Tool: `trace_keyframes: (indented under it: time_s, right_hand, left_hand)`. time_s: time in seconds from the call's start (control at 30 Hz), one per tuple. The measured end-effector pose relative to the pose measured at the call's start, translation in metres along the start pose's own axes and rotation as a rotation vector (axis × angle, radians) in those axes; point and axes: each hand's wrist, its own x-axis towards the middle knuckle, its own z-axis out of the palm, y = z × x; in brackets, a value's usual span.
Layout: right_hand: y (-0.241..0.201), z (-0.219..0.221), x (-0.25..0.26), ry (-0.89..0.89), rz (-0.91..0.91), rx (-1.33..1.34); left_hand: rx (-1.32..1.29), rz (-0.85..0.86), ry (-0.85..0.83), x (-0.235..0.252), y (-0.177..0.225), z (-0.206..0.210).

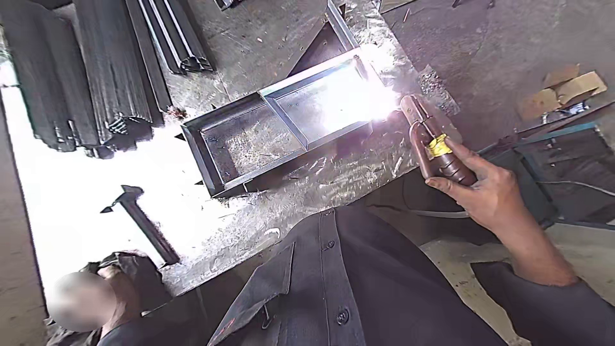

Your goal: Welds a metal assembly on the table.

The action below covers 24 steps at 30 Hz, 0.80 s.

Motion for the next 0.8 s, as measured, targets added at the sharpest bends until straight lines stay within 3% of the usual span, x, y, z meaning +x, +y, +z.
trace_keyframes:
  time_s: [0.8]
  right_hand:
    - [-0.001, -0.002, 0.0, -0.007, 0.011, 0.002]
  left_hand:
    - [0.023, 0.032, 0.035, 0.009, -0.014, 0.014]
